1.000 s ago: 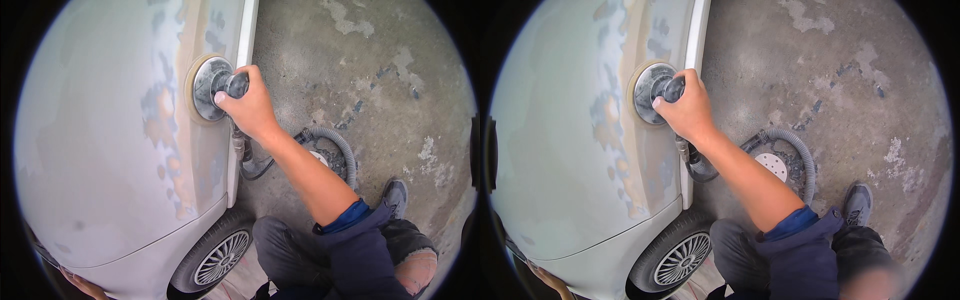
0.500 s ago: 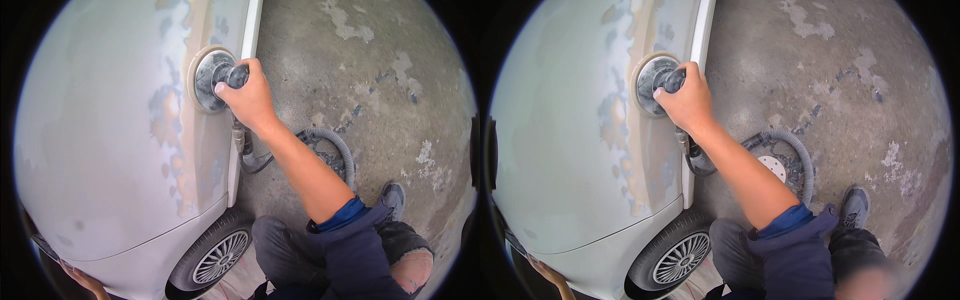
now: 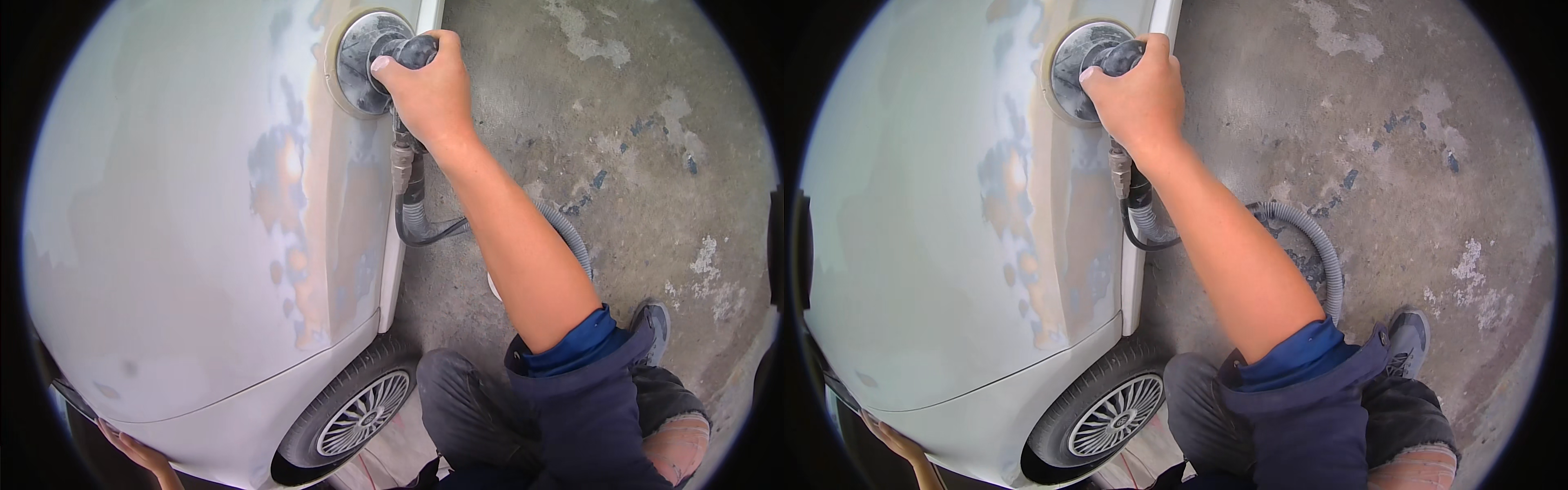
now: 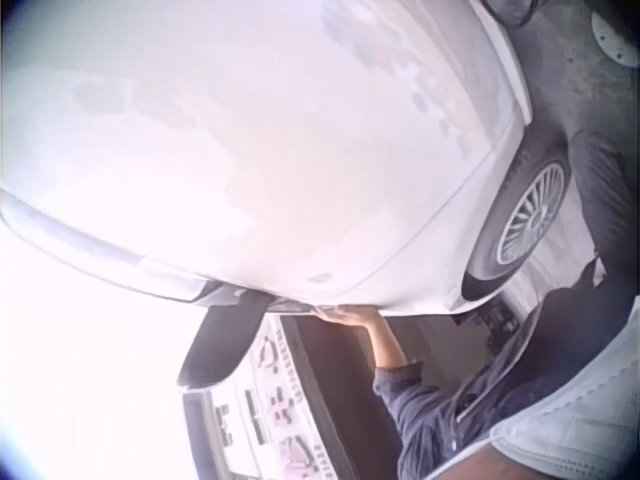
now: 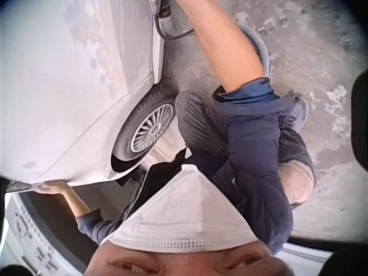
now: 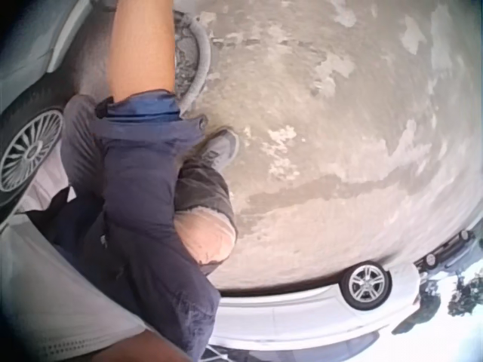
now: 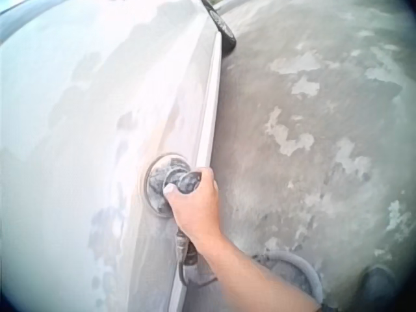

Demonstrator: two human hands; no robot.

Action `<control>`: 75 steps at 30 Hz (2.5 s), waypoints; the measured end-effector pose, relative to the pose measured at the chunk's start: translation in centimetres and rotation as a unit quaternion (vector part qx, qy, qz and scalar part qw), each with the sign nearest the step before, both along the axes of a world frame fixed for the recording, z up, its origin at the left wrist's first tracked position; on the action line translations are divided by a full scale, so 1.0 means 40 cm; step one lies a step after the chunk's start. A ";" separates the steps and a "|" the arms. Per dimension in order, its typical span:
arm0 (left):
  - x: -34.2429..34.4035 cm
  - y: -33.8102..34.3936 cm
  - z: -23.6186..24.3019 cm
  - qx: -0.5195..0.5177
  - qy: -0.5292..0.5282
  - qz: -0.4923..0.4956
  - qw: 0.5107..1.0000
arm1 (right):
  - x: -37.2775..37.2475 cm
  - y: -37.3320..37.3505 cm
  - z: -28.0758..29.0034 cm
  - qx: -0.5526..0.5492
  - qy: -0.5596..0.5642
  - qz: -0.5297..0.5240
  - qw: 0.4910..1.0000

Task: The person uses an orbital sander to smooth the surface of a white car's front fender. They move the tool across the panel, focusing on areas with visible filler patches, and occasionally pause to feel the surface with their hand.

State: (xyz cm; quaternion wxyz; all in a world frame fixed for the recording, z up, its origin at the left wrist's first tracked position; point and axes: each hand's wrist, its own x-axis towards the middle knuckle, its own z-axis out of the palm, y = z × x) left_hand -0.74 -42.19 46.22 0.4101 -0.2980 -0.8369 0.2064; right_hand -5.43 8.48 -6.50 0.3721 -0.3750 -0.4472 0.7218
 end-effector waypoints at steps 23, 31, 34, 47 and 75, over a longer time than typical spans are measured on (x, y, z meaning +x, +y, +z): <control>-0.012 0.005 -0.007 0.008 -0.036 -0.018 0.999 | 0.112 -0.156 0.134 0.222 0.167 0.126 0.952; -0.006 0.002 0.018 -0.044 -0.017 -0.010 0.999 | 0.285 -0.490 0.126 0.276 0.104 0.266 0.918; -0.012 0.001 -0.025 -0.040 0.011 -0.007 0.999 | 0.347 -0.575 0.076 0.324 0.085 0.302 0.892; 0.005 0.052 -0.068 -0.016 0.077 0.006 0.997 | 0.275 -0.374 0.372 0.207 0.138 0.156 0.956; -0.231 -0.012 0.197 0.382 -0.022 0.056 0.922 | 0.195 -0.483 0.921 0.563 0.158 0.158 0.796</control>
